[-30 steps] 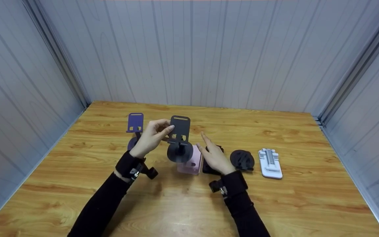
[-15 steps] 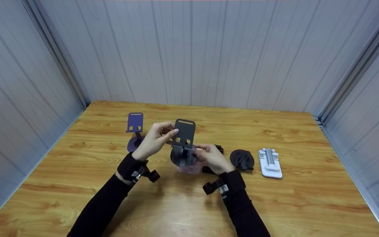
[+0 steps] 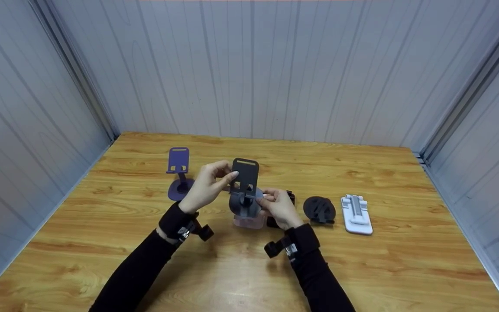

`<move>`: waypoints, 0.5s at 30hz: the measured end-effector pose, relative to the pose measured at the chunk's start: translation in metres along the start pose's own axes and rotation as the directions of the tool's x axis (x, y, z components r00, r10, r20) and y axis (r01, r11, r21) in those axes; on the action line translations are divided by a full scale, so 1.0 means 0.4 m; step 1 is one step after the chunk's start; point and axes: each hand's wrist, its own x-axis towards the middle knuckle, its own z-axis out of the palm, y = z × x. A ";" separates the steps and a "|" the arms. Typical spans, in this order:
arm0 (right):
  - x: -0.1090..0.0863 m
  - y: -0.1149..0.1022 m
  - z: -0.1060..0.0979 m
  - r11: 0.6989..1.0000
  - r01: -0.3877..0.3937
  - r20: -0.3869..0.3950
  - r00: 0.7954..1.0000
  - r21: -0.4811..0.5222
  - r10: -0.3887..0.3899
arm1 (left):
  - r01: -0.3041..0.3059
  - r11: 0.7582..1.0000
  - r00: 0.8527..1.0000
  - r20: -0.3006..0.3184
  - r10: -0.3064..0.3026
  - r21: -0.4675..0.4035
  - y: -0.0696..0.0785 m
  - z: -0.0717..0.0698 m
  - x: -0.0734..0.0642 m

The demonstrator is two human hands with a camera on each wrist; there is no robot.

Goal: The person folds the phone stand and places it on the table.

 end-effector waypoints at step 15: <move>0.011 0.016 0.047 1.000 0.027 -0.265 0.964 0.010 -0.024 | -0.010 0.999 0.996 -0.084 0.015 0.053 0.001 0.014 -0.006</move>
